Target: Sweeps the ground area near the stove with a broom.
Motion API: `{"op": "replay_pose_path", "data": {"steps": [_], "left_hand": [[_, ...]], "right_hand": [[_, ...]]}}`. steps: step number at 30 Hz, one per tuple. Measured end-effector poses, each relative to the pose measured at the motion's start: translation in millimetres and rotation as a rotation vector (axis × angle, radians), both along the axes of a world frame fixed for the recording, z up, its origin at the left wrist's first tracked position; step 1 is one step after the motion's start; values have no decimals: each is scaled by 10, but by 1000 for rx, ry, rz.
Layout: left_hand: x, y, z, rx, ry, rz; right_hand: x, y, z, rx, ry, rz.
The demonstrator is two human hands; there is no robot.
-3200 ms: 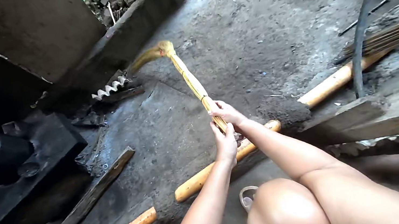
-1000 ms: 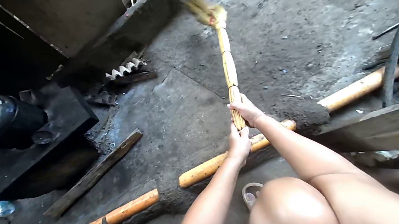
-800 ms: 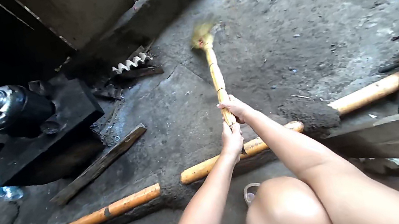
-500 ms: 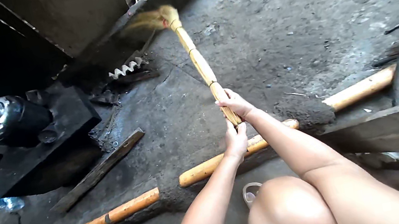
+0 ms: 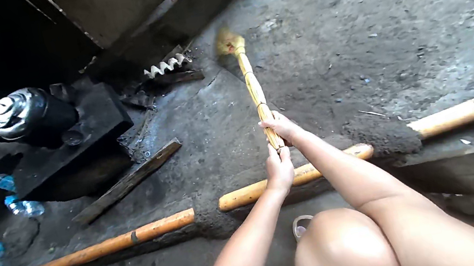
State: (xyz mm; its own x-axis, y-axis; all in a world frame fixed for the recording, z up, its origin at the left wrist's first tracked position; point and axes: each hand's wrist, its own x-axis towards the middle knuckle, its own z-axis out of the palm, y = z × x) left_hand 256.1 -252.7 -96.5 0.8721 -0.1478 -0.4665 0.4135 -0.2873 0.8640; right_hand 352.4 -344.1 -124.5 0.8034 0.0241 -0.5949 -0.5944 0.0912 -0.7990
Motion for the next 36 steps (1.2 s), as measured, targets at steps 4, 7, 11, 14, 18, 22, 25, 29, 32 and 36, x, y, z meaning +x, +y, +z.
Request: {"op": "replay_pose_path", "data": {"steps": [4, 7, 11, 14, 18, 22, 25, 29, 32, 36], "left_hand": [[-92, -93, -11, -55, -82, -47], [-146, -115, -23, -170, 95, -3], [-143, -26, 60, -122, 381, -111], [-192, -5, 99, -104, 559, -316], [-365, 26, -74, -134, 689, -408], [-414, 176, -81, -131, 605, -163], [-169, 361, 23, -175, 392, 6], [163, 562, 170, -217, 247, 105], [130, 552, 292, -228, 279, -21], [-240, 403, 61, -139, 458, -372]], "right_hand": [[-117, -107, 148, 21, -123, 37], [-355, -427, 199, -103, -127, 84], [-1023, -1002, 421, -207, 31, 150], [-1805, -1270, 542, -236, 189, 267], [-2397, -1273, 440, -109, 320, 381], [-1929, -869, 362, -114, 192, 546], [-1429, -416, 349, -89, 46, 553], [-1237, -129, 457, 47, -27, 408], [-1529, -465, 423, 97, 36, 356], [-2296, -1142, 489, -68, 283, 371]]}}
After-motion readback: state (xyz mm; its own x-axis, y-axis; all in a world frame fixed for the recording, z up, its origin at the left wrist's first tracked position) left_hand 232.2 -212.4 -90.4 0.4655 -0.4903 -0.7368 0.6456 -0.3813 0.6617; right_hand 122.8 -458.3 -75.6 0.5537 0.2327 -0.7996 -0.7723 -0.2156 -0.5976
